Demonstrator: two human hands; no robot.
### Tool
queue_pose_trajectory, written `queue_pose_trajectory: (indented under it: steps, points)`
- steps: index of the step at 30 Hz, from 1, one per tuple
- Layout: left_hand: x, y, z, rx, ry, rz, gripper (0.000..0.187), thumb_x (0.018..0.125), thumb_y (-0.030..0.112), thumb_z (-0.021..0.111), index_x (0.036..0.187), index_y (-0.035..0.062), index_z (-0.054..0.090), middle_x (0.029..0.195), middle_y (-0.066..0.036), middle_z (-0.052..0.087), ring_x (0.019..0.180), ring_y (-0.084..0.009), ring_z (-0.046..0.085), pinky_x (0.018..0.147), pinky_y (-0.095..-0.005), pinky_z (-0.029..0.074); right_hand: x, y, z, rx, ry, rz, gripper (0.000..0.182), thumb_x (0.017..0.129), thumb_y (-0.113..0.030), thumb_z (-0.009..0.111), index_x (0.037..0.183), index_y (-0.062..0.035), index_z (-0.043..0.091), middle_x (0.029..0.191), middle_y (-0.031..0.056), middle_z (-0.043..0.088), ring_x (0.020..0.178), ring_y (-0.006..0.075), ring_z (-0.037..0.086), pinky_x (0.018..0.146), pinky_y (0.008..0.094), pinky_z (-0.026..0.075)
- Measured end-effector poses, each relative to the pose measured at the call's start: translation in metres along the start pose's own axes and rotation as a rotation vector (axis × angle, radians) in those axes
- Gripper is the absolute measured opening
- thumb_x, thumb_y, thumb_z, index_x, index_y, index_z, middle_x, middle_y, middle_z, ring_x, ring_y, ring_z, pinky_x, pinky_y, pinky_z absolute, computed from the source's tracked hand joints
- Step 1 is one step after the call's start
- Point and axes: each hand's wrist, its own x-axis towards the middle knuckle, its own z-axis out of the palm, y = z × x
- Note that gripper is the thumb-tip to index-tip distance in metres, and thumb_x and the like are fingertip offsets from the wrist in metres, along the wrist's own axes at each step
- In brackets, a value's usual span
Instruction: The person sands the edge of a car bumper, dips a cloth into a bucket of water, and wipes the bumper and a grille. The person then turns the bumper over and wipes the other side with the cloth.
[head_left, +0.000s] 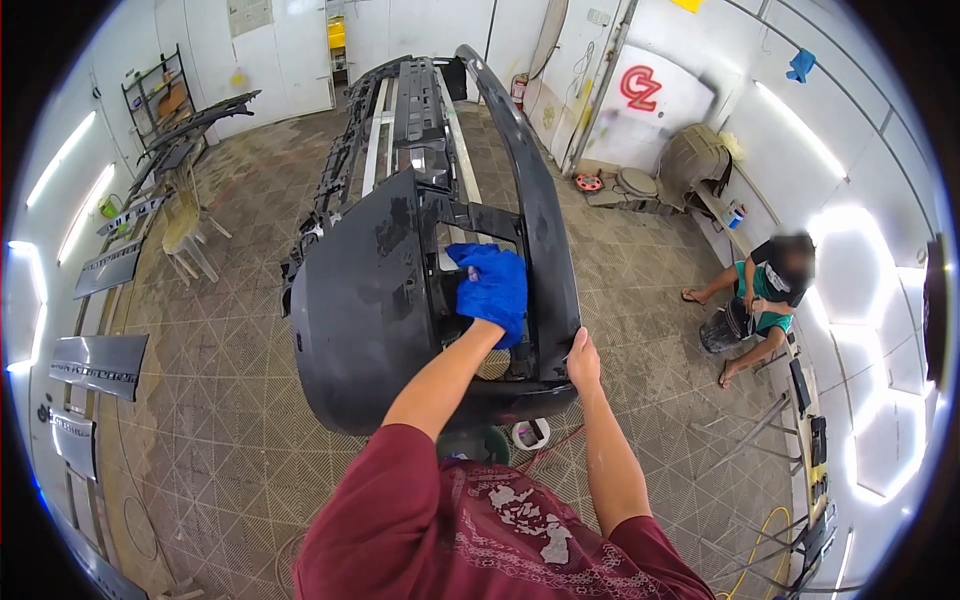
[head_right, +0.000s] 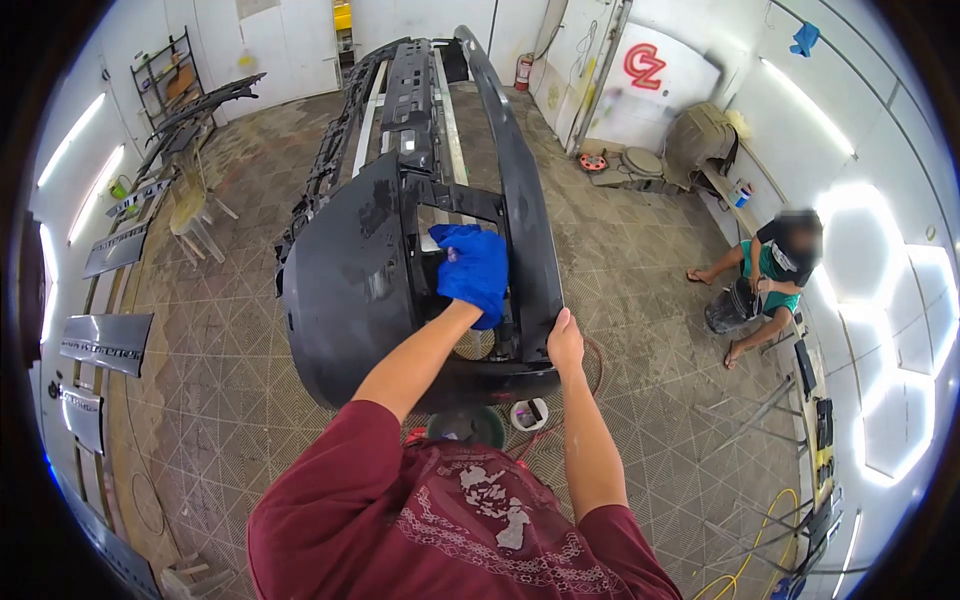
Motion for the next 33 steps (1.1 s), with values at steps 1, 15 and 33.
queue_pose_trajectory:
  steps: [1, 15, 33]
  points:
    - [0.000, -0.007, -0.005, 0.141, -0.116, 0.007, 0.019, 0.085, 0.017, 0.065, 0.094, 0.0033, 0.074, 0.101, -0.020, 0.069, 0.098, -0.0348, 0.069, 0.075, -0.0507, 0.053, 0.000, 0.002, 0.000, 0.003, 0.003, 0.000, 0.070, 0.110, -0.055, 0.023, 0.135, -0.0004, 0.059, 0.128, 0.0334, 0.064, 0.125, 0.0523, 0.057, 0.107, 0.0567, 0.043]
    - [0.019, 0.034, -0.055, -0.039, 0.010, -0.259, 0.023, 0.086, 0.027, 0.067, 0.092, 0.0067, 0.076, 0.099, -0.017, 0.068, 0.096, -0.0336, 0.066, 0.073, -0.0511, 0.050, 0.005, 0.003, 0.012, -0.023, 0.026, 0.063, 0.071, 0.110, -0.055, 0.021, 0.138, -0.0011, 0.057, 0.129, 0.0313, 0.065, 0.124, 0.0523, 0.057, 0.106, 0.0585, 0.043]
    - [0.015, -0.052, 0.003, 0.122, 0.256, -0.188, 0.041, 0.095, 0.046, 0.058, 0.110, 0.0118, 0.075, 0.124, -0.016, 0.069, 0.122, -0.0407, 0.061, 0.103, -0.0664, 0.040, 0.002, -0.001, -0.004, -0.017, -0.037, 0.139, 0.066, 0.109, -0.058, 0.023, 0.135, -0.0108, 0.060, 0.136, 0.0259, 0.064, 0.131, 0.0510, 0.054, 0.110, 0.0694, 0.034]
